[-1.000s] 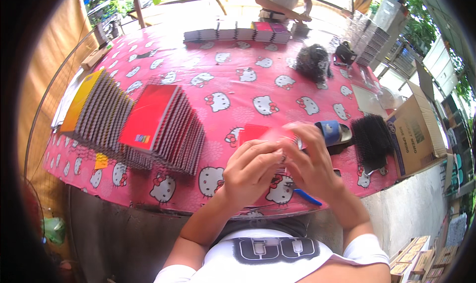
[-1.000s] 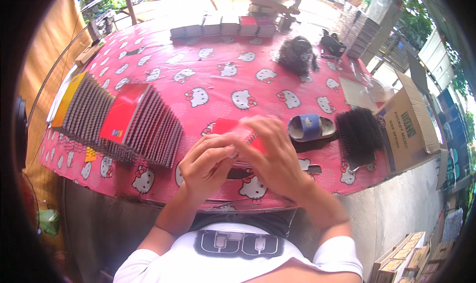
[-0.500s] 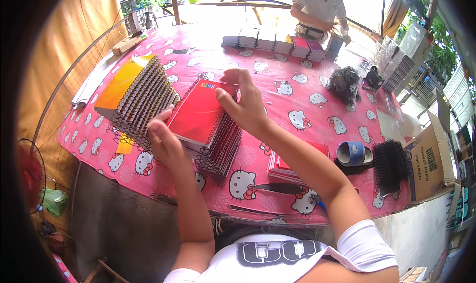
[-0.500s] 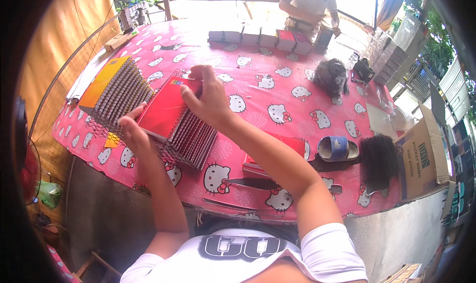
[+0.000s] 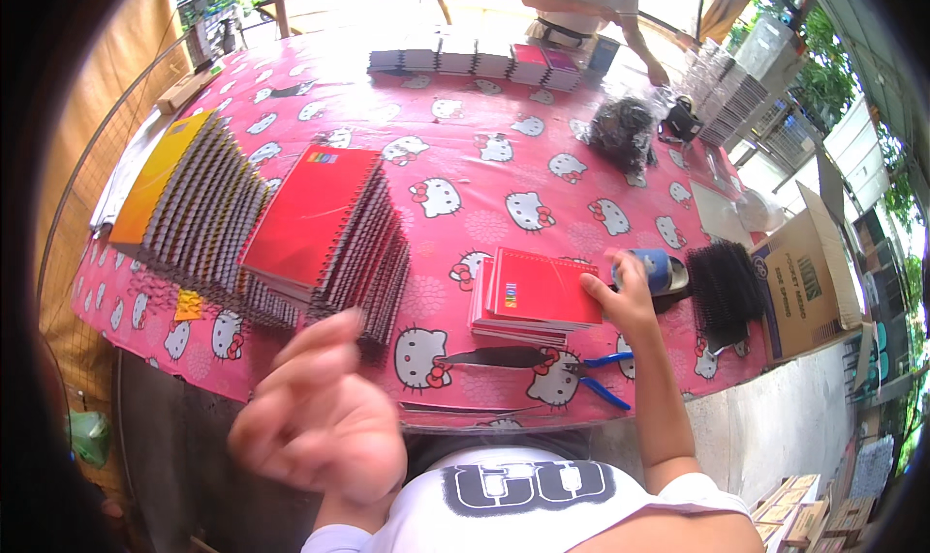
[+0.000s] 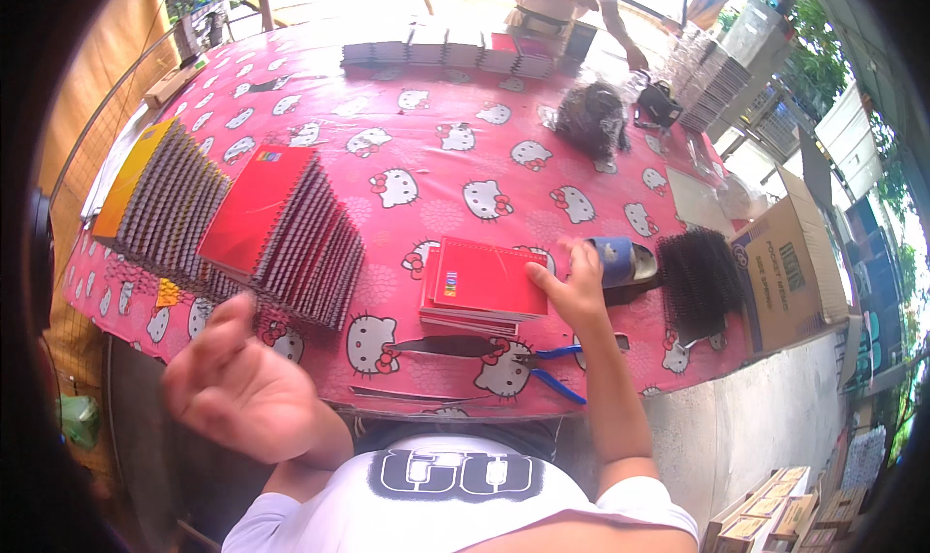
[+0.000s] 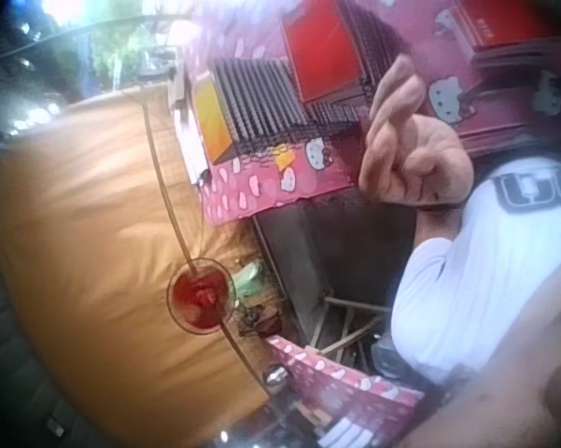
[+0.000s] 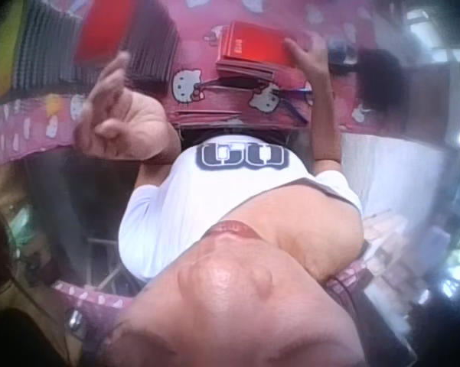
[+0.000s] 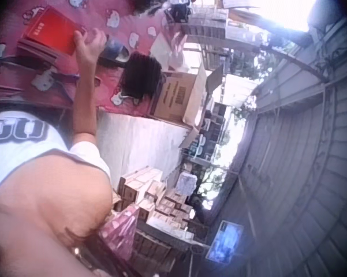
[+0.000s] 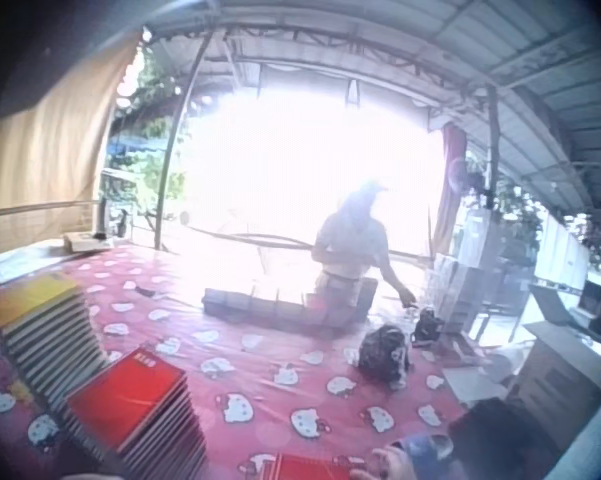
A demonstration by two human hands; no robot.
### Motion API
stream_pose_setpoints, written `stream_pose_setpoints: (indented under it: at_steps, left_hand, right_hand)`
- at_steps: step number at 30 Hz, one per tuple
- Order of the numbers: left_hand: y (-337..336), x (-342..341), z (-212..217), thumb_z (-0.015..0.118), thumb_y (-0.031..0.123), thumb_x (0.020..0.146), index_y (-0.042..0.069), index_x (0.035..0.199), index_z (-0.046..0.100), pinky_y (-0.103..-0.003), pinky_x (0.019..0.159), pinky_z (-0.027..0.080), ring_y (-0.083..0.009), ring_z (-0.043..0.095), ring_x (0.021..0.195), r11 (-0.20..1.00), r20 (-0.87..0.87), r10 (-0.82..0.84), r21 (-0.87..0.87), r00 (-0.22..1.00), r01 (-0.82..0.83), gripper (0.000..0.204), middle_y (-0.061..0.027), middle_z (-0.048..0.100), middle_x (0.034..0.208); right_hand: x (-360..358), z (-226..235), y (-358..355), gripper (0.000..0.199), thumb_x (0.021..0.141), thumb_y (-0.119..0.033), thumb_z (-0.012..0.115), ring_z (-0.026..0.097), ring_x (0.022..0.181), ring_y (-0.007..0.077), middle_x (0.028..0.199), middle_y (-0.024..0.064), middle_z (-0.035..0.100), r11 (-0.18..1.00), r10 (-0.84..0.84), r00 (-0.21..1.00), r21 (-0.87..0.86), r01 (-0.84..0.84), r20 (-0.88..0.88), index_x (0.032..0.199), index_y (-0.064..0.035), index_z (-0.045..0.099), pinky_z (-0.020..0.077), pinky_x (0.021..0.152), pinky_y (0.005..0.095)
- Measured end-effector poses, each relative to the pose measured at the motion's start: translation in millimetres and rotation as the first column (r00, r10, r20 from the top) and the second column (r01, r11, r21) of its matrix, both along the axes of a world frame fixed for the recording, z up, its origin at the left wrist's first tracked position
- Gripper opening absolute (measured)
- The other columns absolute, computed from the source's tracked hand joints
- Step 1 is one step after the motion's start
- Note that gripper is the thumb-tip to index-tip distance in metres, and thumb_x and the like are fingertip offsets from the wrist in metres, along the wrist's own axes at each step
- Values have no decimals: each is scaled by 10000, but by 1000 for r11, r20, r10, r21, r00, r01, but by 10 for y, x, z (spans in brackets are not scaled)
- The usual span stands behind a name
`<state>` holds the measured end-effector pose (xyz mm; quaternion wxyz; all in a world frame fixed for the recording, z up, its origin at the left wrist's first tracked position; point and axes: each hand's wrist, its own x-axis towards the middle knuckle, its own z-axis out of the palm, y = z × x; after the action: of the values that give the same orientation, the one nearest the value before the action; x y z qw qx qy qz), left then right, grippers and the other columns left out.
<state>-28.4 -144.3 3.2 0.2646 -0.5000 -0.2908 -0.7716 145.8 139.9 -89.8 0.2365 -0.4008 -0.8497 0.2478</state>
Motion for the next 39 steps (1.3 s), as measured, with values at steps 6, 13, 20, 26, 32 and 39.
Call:
stream_pose_setpoints:
  at_steps: [6,13,20,26,32,39]
  left_hand:
    - [880,221,-261,590,6,887,20,1412,301,-418,1085,333,-316,425,1293,816,522,81,-523,849,244,600,-198,452,1342]
    - [1215,331,-642,702,150,825,157,1319,538,-491,1105,224,-351,320,1367,511,75,187,-859,979,-32,520,-180,317,1477]
    - [1409,335,-468,756,261,742,177,828,743,-422,937,262,-137,570,761,534,-188,210,-800,959,-274,121,68,675,739]
    - [1470,359,-373,782,131,712,99,842,746,-306,770,408,-170,557,762,547,-225,156,-791,962,-274,139,-5,699,798]
    - [1481,368,-405,782,179,732,105,874,742,-321,845,372,-174,558,778,504,-203,173,-822,964,-264,166,-13,701,825]
    - [1465,387,-368,798,219,719,110,868,740,-314,866,354,-165,567,801,528,-193,225,-800,955,-286,193,-8,699,841]
  right_hand:
    - [211,365,-160,209,779,-16,742,600,785,104,839,15,635,897,-99,824,-408,-168,-558,910,-51,583,486,736,229]
    - [-170,131,-497,267,817,71,653,560,839,91,939,52,584,899,107,621,-191,-394,-777,964,-42,460,470,752,235]
    - [154,418,-213,325,711,-50,777,611,968,296,1012,161,611,881,471,820,222,-418,-325,936,-19,545,476,829,395]
    - [1224,-41,1436,228,744,-162,761,633,935,346,944,174,646,861,-481,858,285,421,183,912,-36,672,509,797,426]
    - [1305,-105,1578,226,751,-213,738,665,930,326,938,178,690,937,-344,852,199,287,395,903,-49,712,517,814,415]
    - [1182,-66,1476,290,742,-246,749,650,956,355,971,187,678,920,-376,847,260,293,376,959,-64,688,519,818,429]
